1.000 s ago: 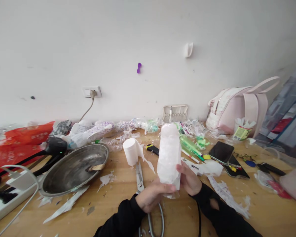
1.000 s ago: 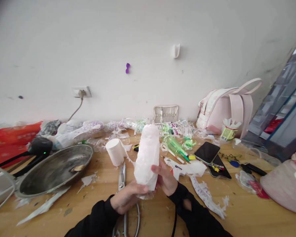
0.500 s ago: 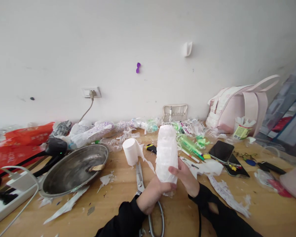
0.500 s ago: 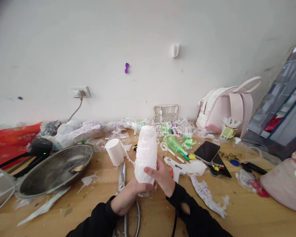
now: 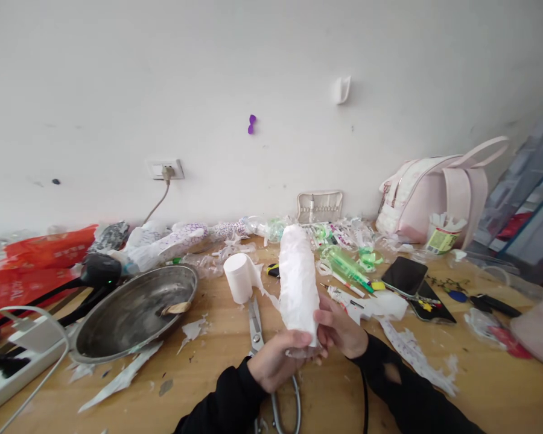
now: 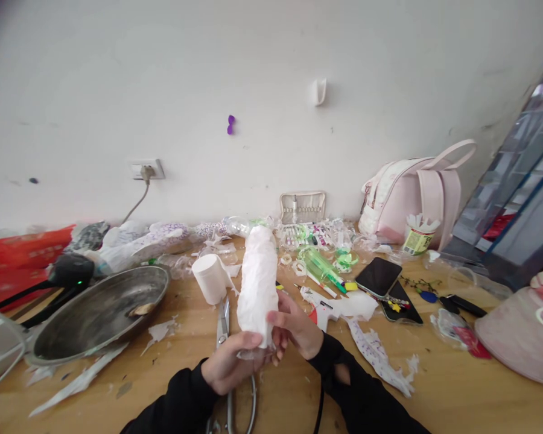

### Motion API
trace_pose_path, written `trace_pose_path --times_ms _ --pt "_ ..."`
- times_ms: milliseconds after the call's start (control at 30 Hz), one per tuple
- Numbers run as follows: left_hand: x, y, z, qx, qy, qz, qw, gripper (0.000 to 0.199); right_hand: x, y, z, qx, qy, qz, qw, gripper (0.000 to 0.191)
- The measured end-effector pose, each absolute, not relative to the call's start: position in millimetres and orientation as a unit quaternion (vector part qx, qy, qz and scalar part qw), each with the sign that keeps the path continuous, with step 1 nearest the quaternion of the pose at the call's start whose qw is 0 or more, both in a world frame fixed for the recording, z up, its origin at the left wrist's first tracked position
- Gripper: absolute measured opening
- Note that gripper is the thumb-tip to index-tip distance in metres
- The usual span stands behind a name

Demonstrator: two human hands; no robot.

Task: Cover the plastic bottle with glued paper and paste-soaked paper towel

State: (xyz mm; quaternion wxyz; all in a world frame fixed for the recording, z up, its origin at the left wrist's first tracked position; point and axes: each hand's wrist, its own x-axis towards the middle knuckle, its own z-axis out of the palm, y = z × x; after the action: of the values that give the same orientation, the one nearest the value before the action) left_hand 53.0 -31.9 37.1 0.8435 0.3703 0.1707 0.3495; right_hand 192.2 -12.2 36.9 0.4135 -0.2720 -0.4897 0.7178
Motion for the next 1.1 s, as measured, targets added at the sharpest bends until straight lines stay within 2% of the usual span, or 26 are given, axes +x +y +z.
trace_pose_path --times_ms 200,367,567,700,933,1100 --pt "48.5 -27.4 38.1 0.369 0.267 0.366 0.812 0.03 190.9 -8.9 42.0 -0.294 -0.493 0.661 0.483 0.044" --pt "44.8 -22.5 43.5 0.401 0.325 0.37 0.772 0.035 188.6 -1.8 39.0 -0.327 -0.492 0.615 0.522 0.05" --pt "43.5 -22.0 50.4 0.445 0.319 0.354 0.758 0.046 187.5 -0.4 27.5 -0.356 -0.503 0.581 0.532 0.055" --pt "48.4 -24.3 49.8 0.445 0.329 0.362 0.75 0.042 187.2 -2.4 23.2 -0.37 -0.507 0.572 0.527 0.058" --pt "51.6 -26.2 40.1 0.394 0.351 0.365 0.767 0.023 185.6 -2.1 27.6 -0.362 -0.506 0.592 0.512 0.07" --pt "50.4 -25.2 32.7 0.374 0.351 0.366 0.777 0.018 185.9 -3.7 34.3 -0.36 -0.507 0.613 0.488 0.054"
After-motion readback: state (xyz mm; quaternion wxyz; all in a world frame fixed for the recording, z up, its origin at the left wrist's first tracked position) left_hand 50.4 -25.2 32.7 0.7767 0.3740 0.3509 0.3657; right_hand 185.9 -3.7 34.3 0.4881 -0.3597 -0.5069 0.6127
